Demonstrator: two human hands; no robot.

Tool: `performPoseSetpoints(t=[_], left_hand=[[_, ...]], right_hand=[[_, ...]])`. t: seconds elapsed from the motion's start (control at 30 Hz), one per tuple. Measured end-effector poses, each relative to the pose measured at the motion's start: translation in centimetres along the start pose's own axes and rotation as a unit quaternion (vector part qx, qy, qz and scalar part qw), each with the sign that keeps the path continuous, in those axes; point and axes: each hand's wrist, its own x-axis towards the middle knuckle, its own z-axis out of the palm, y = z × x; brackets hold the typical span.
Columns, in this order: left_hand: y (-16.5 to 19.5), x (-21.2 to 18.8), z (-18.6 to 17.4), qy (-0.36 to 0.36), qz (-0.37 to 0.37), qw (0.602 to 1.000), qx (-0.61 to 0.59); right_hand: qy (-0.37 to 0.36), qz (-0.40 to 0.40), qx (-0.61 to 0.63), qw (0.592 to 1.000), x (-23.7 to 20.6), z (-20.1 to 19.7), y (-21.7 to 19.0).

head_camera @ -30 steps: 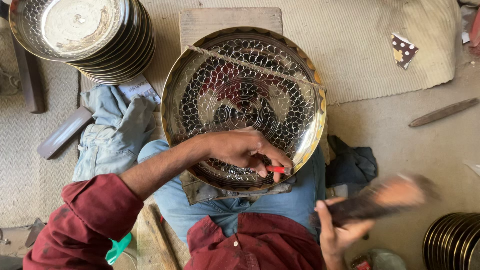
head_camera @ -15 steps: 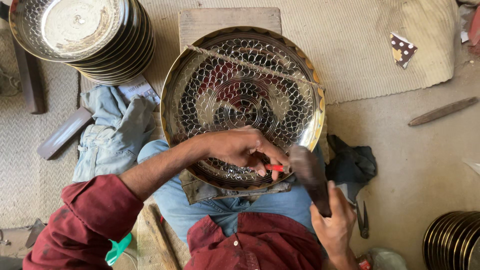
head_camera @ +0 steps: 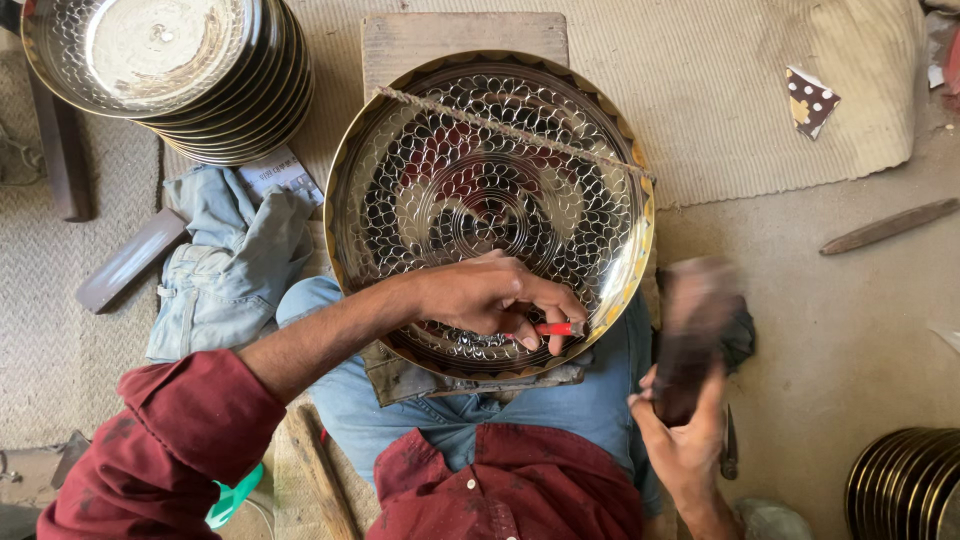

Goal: The person sits on the floor with a large brass tray on their lap and hammers a small punch with a wooden mallet to emboss a repeating decorative pattern into the tray surface. They reposition the punch across the tray between strikes, working the pattern outward.

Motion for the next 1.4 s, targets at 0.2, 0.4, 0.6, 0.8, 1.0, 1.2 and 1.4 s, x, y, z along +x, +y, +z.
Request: performPoseSetpoints(t=[0.2,0.4,0.6,0.8,1.0,1.2,1.4], left_hand=[[-0.2,0.0,0.0,0.007,0.014,1.0,-0.004],[-0.5,-0.2,0.2,0.013,0.023,0.999,-0.033],[-0.6,-0.4,0.1,0.02,0.04,0.998,-0.04],[-0.6,-0.2,0.1,0.003,0.002,0.999,-0.049],[-0.4,0.0,0.2,0.008,0.021,1.0,-0.021],[-0.4,-0.2,-0.1,-0.009,-0.008,0.998,-0.063],[-0.7,-0.2,0.2,0.011,0.05,0.999,-0.014]], right_hand=[[-0.014,-0.015,-0.047,0.999,1.4,-0.5,-1.6],[-0.062,0.018,-0.002,0.998,1.7,-0.8,-2.4],[-0.066,-0.001,-0.011,0.998,2.0,-1.0,-2.2],[-0.078,-0.012,-0.061,0.995,1.8,-1.3,-1.9],[-0.062,0.018,-0.119,0.991,1.3,-1.7,-1.2],[-0.051,-0.109,-0.244,0.962,1.3,-2.0,-0.3],[-0.052,-0.204,-0.322,0.923,1.3,-1.8,-0.6]])
